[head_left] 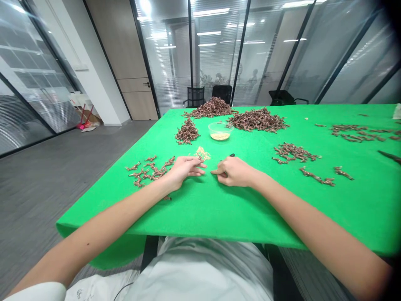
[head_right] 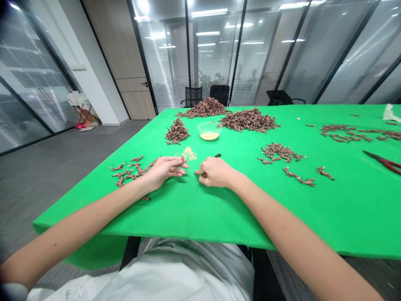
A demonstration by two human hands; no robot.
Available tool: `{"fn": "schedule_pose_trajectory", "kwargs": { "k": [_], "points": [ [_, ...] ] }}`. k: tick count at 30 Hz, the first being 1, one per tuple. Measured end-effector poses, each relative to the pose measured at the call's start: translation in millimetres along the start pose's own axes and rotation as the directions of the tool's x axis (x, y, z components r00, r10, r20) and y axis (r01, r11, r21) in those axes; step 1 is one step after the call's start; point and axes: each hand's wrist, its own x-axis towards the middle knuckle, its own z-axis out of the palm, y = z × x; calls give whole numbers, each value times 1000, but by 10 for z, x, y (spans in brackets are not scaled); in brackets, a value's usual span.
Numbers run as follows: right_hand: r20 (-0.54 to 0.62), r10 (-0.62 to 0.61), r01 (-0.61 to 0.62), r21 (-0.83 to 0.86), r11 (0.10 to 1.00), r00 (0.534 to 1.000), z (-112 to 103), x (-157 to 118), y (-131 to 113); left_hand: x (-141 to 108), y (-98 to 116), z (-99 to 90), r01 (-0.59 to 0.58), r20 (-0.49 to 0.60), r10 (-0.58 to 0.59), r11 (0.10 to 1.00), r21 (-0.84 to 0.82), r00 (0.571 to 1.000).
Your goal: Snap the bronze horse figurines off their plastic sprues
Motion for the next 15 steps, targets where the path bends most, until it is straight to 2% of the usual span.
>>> {"fn": "schedule_pose_trajectory", "kwargs": {
  "k": [5,11,15],
  "points": [
    [-69,-31,35,55,998,997,13,31,-8,-14,3,11,2,7,-2,1000,9,1000],
    [-285,56,-1,191,982,957,32,61,37,-16,8,4,2,7,-2,1000,17,1000],
    [-324,104,1,310,951,940,75,69,69,-8,-5,-5,-9,22,9,1000,22,1000]
  ]
}}
